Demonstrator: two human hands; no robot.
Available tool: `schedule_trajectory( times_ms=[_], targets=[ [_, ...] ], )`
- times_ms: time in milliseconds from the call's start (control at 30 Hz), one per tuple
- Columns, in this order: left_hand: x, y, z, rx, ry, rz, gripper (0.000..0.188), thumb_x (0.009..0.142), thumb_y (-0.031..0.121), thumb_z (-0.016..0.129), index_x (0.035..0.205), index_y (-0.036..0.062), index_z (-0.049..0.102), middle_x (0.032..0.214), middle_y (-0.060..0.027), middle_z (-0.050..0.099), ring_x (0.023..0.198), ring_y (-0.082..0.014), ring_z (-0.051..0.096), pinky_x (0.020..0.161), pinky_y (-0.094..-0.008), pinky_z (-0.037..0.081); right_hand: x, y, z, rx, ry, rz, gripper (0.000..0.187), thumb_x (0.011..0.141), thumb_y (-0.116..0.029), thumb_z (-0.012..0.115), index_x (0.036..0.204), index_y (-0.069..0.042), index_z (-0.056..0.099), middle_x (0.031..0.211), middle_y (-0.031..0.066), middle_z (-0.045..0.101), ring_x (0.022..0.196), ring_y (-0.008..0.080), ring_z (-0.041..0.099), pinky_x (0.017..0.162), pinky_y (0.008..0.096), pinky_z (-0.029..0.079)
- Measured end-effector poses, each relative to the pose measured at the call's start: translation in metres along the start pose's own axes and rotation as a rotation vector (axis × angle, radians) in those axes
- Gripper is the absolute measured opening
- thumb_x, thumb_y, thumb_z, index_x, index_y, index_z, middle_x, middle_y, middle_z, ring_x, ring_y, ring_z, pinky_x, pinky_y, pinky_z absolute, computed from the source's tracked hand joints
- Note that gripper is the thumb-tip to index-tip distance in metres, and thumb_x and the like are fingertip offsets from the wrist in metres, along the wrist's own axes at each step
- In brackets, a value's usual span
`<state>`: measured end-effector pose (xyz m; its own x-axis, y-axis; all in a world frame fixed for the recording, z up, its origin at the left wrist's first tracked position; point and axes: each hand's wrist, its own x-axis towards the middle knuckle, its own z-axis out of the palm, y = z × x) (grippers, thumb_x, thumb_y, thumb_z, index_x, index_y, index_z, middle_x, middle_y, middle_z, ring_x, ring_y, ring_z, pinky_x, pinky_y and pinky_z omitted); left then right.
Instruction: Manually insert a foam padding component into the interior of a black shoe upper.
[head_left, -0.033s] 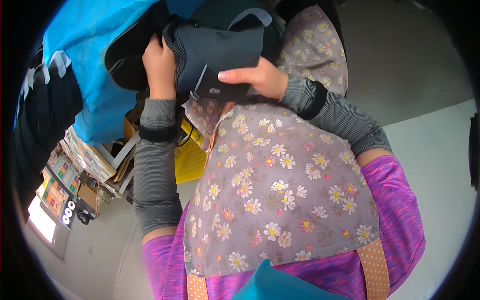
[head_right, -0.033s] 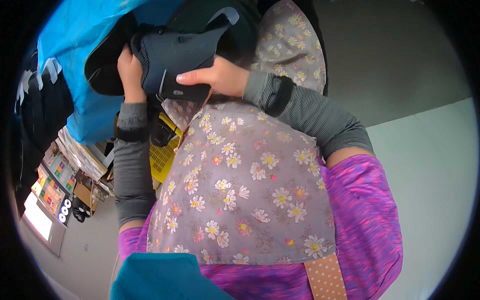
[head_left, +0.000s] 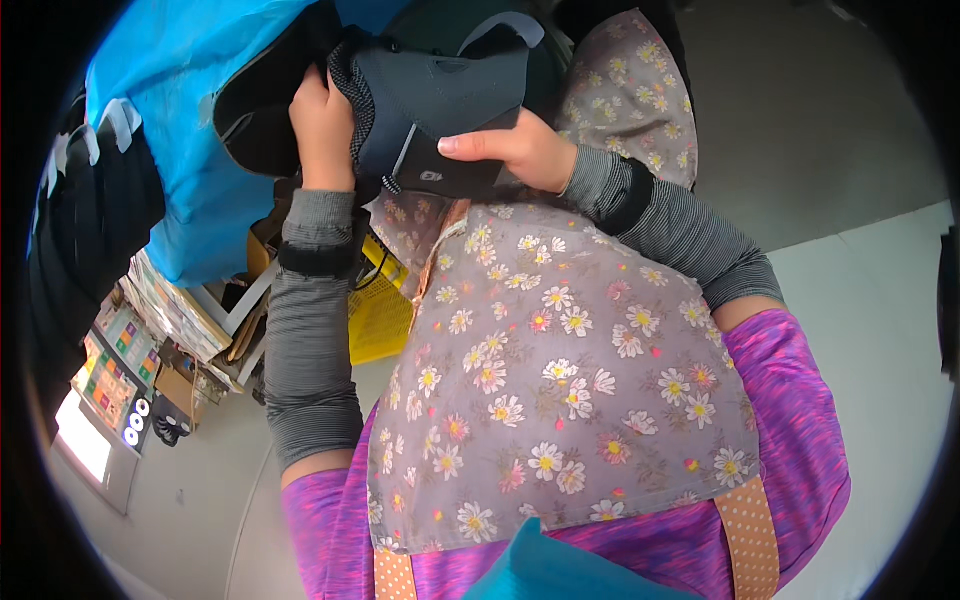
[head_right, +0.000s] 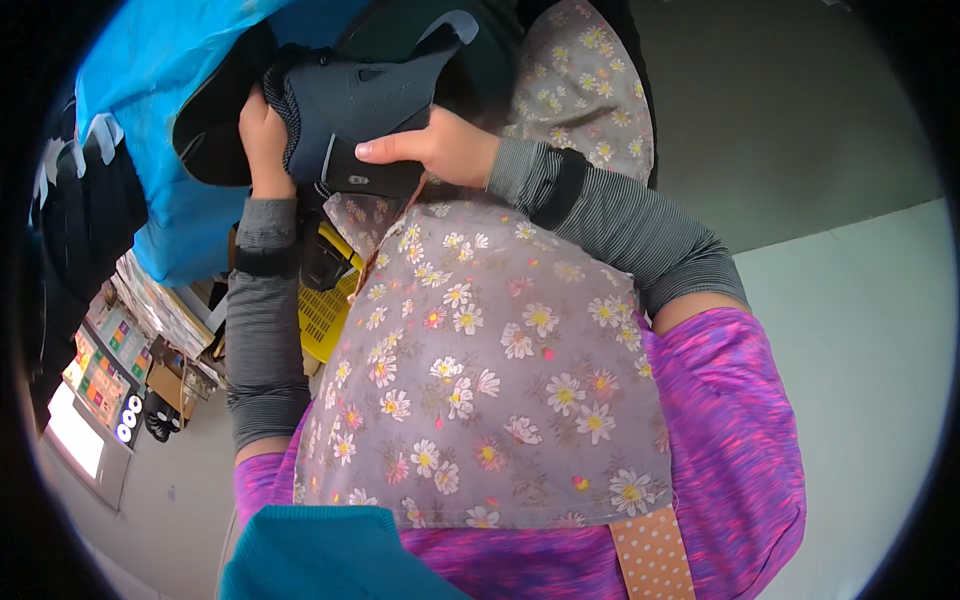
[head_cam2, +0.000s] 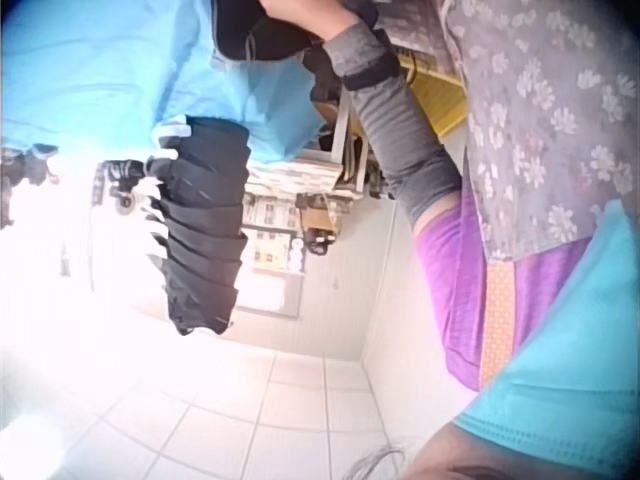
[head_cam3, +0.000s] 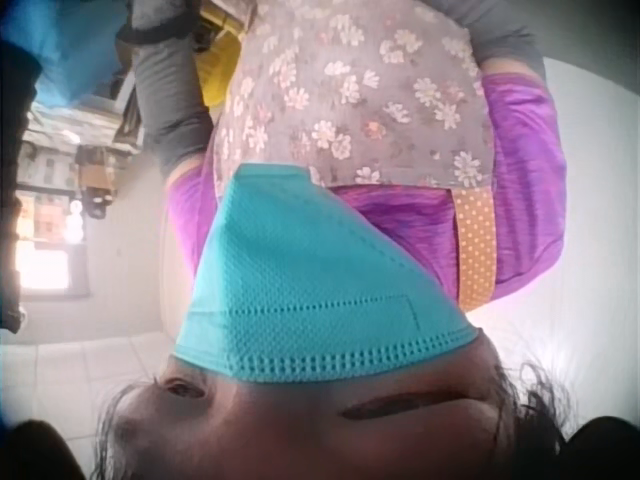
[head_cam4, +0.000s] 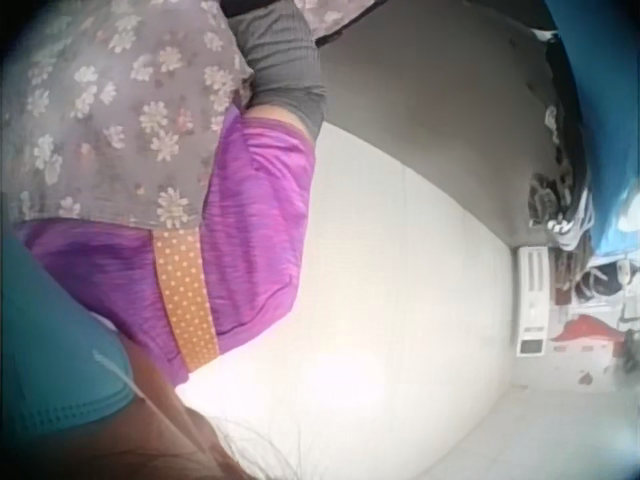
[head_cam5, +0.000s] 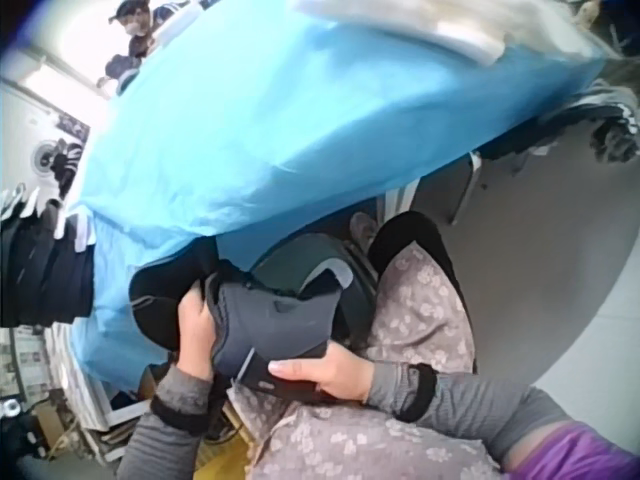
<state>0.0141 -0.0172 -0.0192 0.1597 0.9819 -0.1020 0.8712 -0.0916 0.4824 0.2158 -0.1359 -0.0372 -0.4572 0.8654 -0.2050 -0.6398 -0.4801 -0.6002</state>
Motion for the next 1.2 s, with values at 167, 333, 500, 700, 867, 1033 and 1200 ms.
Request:
schedule_trajectory(
  times_ms=[167,333,500,700,867,1033,1200],
  targets=[
    [-0.002,-0.021,0.013,-0.354,-0.033,0.025,0.026,0.089,0.013,0.046,0.103,-0.0059,0.058,0.096,-0.0119,0.066,0.080,-0.0206,0.062,0.075,-0.0294,0.050,0.000,0.002,-0.001,-0.019,0.004,0.008,0.040,0.082,-0.015,0.066,0.117,0.000,0.054,0.114,0.0086,0.058,0.104,0.0164,0.054,0.092,0.0288,0.043],
    [-0.014,0.006,0.023,-0.541,-0.105,0.139,0.025,0.089,0.006,0.044,0.107,-0.0045,0.058,0.096,-0.0123,0.065,0.085,-0.0194,0.062,0.076,-0.0278,0.049,-0.003,-0.001,0.004,-0.011,0.038,-0.069,0.031,0.083,-0.014,0.063,0.111,0.000,0.058,0.103,0.0053,0.062,0.096,0.0125,0.056,0.087,0.0263,0.044],
    [-0.016,0.003,0.026,-0.591,-0.079,0.137,0.025,0.090,0.005,0.044,0.108,-0.0044,0.057,0.096,-0.0110,0.065,0.085,-0.0186,0.062,0.076,-0.0271,0.049,-0.004,-0.004,0.005,-0.019,0.032,-0.063,0.032,0.083,-0.014,0.063,0.112,0.001,0.058,0.106,0.0060,0.062,0.098,0.0126,0.056,0.087,0.0266,0.044],
    [-0.009,-0.008,0.009,-0.543,-0.049,-0.006,0.020,0.088,0.007,0.048,0.100,-0.0052,0.059,0.093,-0.0101,0.065,0.080,-0.0180,0.061,0.075,-0.0288,0.049,-0.004,-0.002,0.012,0.122,0.044,-0.078,0.034,0.083,-0.011,0.062,0.114,0.001,0.057,0.109,0.0061,0.061,0.099,0.0132,0.056,0.089,0.0266,0.044],
    [0.000,-0.019,0.013,-0.434,-0.113,-0.080,0.027,0.086,0.008,0.046,0.106,-0.0048,0.060,0.092,-0.0150,0.067,0.078,-0.0201,0.064,0.073,-0.0296,0.050,0.003,0.000,0.008,0.087,0.024,-0.010,0.035,0.082,-0.016,0.063,0.113,0.001,0.057,0.109,0.0097,0.061,0.101,0.0169,0.056,0.091,0.0287,0.043],
    [-0.009,-0.001,0.016,-0.450,-0.149,0.046,0.026,0.087,0.008,0.048,0.108,-0.0035,0.058,0.095,-0.0131,0.066,0.083,-0.0206,0.063,0.076,-0.0290,0.049,0.005,0.002,0.005,0.072,0.058,-0.015,0.037,0.081,-0.017,0.065,0.113,0.000,0.057,0.108,0.0093,0.061,0.102,0.0168,0.055,0.091,0.0287,0.043],
    [-0.015,0.010,0.020,-0.623,-0.155,0.077,0.022,0.088,0.005,0.046,0.105,-0.0052,0.057,0.096,-0.0111,0.065,0.084,-0.0186,0.062,0.077,-0.0274,0.048,0.003,-0.001,0.010,0.080,0.058,-0.090,0.036,0.081,-0.015,0.065,0.112,0.001,0.058,0.107,0.0085,0.061,0.100,0.0164,0.056,0.090,0.0282,0.043]
  ],
)
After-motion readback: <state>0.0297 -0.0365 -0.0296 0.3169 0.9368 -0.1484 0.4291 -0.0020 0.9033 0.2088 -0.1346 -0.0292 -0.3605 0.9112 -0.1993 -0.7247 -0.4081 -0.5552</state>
